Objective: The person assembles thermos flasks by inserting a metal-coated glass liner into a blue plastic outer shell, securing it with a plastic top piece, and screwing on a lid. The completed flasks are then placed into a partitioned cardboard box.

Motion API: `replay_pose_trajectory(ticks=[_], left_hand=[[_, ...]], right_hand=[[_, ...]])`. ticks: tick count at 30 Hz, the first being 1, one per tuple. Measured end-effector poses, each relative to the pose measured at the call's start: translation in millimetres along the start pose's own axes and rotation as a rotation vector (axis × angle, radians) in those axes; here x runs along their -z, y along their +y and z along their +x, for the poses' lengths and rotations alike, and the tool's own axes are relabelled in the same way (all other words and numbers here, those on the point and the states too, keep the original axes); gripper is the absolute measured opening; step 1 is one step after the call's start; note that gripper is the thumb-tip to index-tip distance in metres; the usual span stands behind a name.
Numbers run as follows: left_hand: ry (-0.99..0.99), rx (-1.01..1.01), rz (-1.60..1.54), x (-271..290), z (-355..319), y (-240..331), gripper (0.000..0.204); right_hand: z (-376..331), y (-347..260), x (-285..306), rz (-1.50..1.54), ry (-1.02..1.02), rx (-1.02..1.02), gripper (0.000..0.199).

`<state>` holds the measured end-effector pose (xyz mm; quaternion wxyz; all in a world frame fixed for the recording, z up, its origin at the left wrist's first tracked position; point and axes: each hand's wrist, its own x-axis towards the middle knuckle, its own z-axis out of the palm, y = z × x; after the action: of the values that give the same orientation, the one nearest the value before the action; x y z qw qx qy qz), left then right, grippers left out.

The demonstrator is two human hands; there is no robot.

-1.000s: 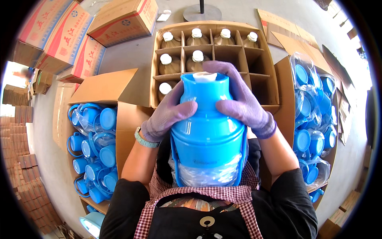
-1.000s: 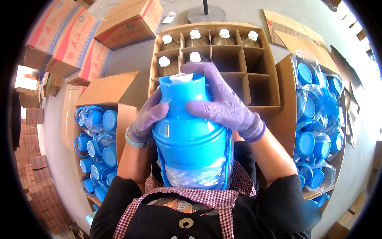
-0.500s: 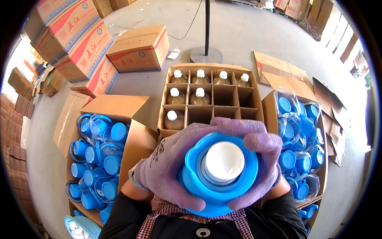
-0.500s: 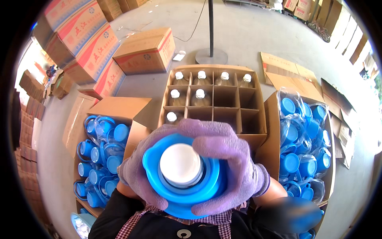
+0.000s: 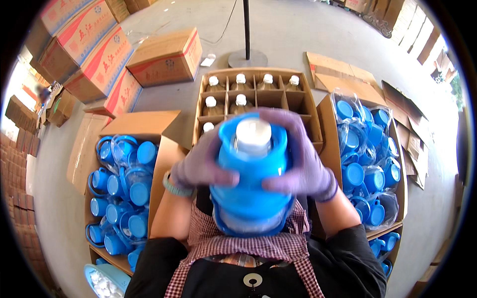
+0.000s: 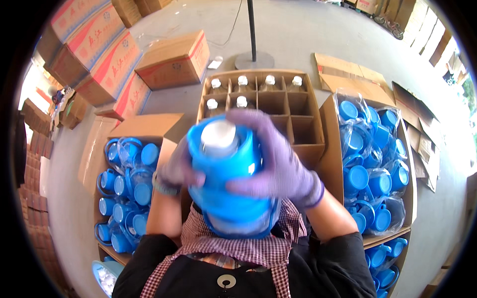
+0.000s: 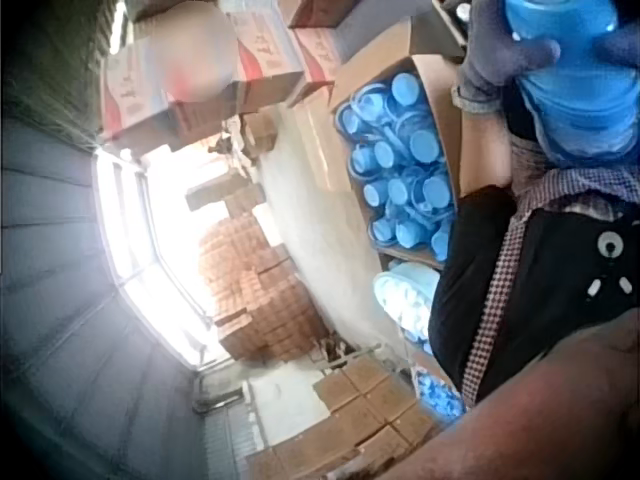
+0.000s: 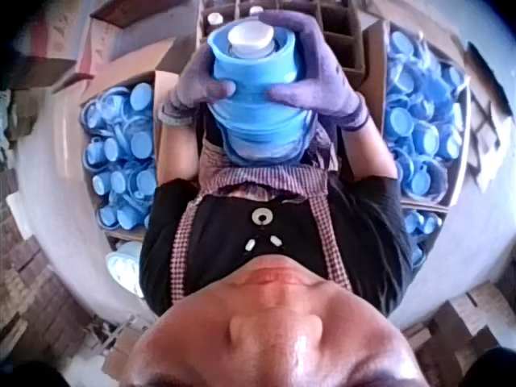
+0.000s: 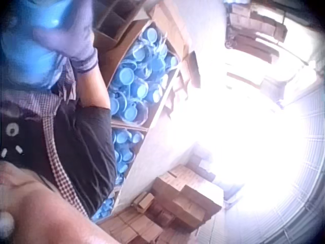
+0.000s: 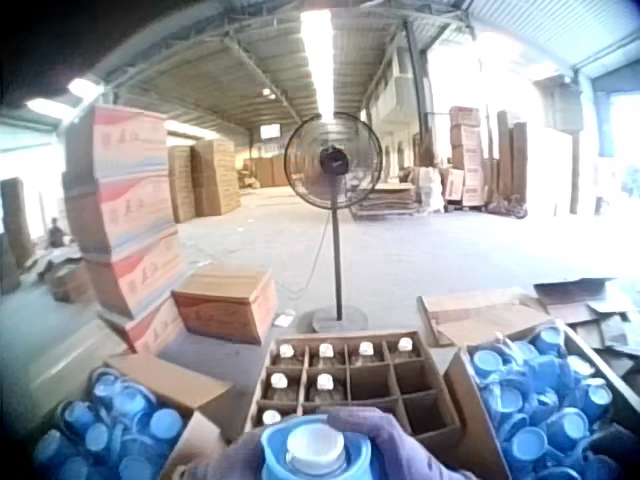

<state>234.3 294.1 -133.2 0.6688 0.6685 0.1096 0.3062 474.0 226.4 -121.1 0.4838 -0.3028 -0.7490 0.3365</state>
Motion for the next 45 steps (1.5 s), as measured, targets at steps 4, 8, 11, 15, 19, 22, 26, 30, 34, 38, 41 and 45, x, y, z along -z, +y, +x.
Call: replay_pose_trajectory(ticks=[4,8,11,15,19,22,26,30,34,38,41,45], left_hand=[[0.087,0.234,-0.195,31,22,-44,0.098],[0.097,0.302,-0.294,71,44,-105,0.096],[0.075,0.321,-0.329,82,44,-111,0.093],[0.098,0.404,-0.503,88,52,-128,0.086],[0.11,0.399,-0.268,93,52,-141,0.09],[0.21,0.476,0.162,73,56,-104,0.087],[0.13,0.711,0.803,55,72,-42,0.08],[0.32,0.311,0.0,110,35,-108,0.072],[0.437,0.152,-0.132,76,16,-153,0.064],[0.553,0.003,-0.077,52,1,-167,0.057],[0.609,-0.008,0.118,39,-5,-136,0.049],[0.61,-0.204,0.509,19,-15,-111,0.029]], right_hand=[[14,55,1,0.229,0.115,-0.31,0.088],[28,107,1,0.149,0.132,-0.448,0.075],[40,100,1,0.08,0.145,-0.496,0.074],[41,111,2,-0.009,0.146,-0.531,0.078],[28,151,7,0.217,0.077,-0.672,0.078],[25,183,8,0.727,0.032,-0.624,0.078],[13,236,0,1.292,0.051,-0.649,0.083],[33,193,21,0.605,0.114,-0.395,0.075],[13,121,13,-0.151,0.257,-0.126,0.064],[3,80,-21,-0.65,-0.01,-0.113,0.06],[-13,104,-6,-0.305,0.12,-0.067,0.053],[-58,174,-2,0.529,0.419,-0.306,0.041]])
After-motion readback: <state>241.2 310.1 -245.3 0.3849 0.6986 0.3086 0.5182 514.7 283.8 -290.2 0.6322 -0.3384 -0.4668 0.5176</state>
